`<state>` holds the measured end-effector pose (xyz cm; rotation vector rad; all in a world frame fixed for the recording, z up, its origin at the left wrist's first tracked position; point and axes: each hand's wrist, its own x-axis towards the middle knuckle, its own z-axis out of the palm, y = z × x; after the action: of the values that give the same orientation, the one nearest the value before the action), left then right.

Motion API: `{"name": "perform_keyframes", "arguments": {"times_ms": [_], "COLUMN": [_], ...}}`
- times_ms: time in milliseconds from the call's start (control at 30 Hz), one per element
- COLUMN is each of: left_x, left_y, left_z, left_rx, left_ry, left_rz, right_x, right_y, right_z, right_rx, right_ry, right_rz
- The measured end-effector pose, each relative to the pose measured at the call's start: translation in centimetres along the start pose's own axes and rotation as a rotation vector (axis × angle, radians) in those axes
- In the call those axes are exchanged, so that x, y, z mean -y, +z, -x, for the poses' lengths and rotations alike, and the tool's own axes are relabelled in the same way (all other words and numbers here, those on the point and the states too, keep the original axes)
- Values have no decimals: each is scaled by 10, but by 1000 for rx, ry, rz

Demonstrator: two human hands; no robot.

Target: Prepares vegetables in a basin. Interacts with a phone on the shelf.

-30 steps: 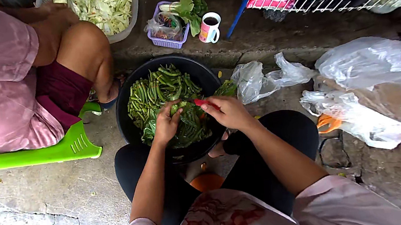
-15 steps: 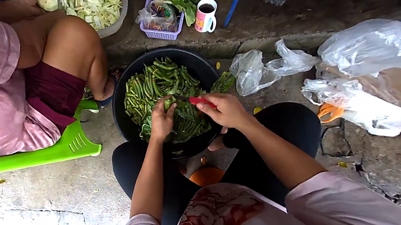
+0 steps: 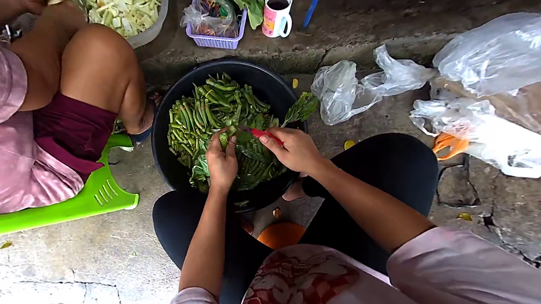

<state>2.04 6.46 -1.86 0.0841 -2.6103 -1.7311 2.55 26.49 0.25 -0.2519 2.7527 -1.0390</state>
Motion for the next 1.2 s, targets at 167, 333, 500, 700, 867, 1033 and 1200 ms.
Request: {"name": "perform_keyframes", "arguments": {"times_ms": [167,333,500,700,867,1033,1200], "left_x": [-1,2,-7,-13,-7,-5,-6], "left_y": [-2,-11,-31,-53,-56,-59,-58], "left_z": [0,-5,-8,-6,-7,-15,-22], "left_rx": [-10,39,-71,-102,-81,-111,-132], "left_ry": [-44,-202,-308,-286,-258,-280,-300], "left_rz": [-45,206,719,1037,1100,1093,1012], "right_x": [-5,-13,-22,-53,-78,-87,-60], "right_y": [1,-4,-9,61,162,227,245], "right_z": [1,-3,-8,-19,-26,-50,-93], "right_rx": [-42,-99,-101,47,302,256,117], "right_ry": [-21,-47,260,596,637,698,855], "right_rz": [-81,-158,-205,-329,-274,-330,-324]}}
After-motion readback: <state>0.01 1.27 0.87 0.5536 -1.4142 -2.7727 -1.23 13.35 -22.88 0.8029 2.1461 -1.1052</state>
